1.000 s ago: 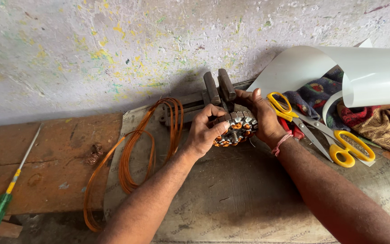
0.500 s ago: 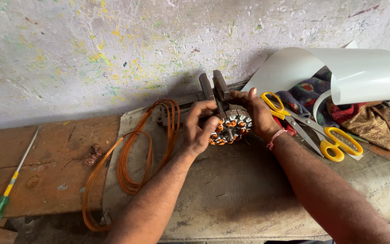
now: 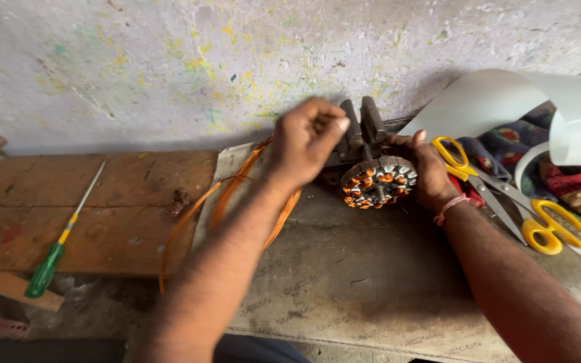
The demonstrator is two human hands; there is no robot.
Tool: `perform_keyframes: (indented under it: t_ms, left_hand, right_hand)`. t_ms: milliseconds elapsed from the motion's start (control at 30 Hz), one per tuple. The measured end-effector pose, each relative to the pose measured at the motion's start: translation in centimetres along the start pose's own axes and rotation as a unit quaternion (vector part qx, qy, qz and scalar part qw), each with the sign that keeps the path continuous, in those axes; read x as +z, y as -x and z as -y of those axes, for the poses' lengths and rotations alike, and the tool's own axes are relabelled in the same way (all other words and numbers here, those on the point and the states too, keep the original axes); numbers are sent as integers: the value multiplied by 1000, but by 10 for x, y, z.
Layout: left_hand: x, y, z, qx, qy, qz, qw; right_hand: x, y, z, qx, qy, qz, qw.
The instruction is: The person winds copper wire around a laminated metal core held in a bench vise. They repeatedly pull wire from a coil, wrap it around the core, and adjust the turns with both hands. The work continues with consistent hand movements and no visible completion of the winding task.
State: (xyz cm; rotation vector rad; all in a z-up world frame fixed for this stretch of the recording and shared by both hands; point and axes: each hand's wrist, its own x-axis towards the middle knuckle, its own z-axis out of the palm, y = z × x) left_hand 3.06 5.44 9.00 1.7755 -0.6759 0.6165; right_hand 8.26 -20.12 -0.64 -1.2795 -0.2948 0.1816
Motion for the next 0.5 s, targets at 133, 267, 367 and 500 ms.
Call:
perform_keyframes:
  t_ms: [133,267,367,500]
  left_hand:
    - [-97,-11,9,-79,-248,96,961]
    - [-157,32,29,-394,-451,175,782]
    - [-169,59,39,-423,-524,224,704]
    - [-163,78,45,-394,-534,214,717]
  right_hand:
    - [-1,-4,-2,6,-34,11,999]
    - [-1,-6,-2,17,-57,11,998]
    - [-1,-8,-4,15,-49,9,999]
    - [-5,-9,-6,-23,-23,23,999]
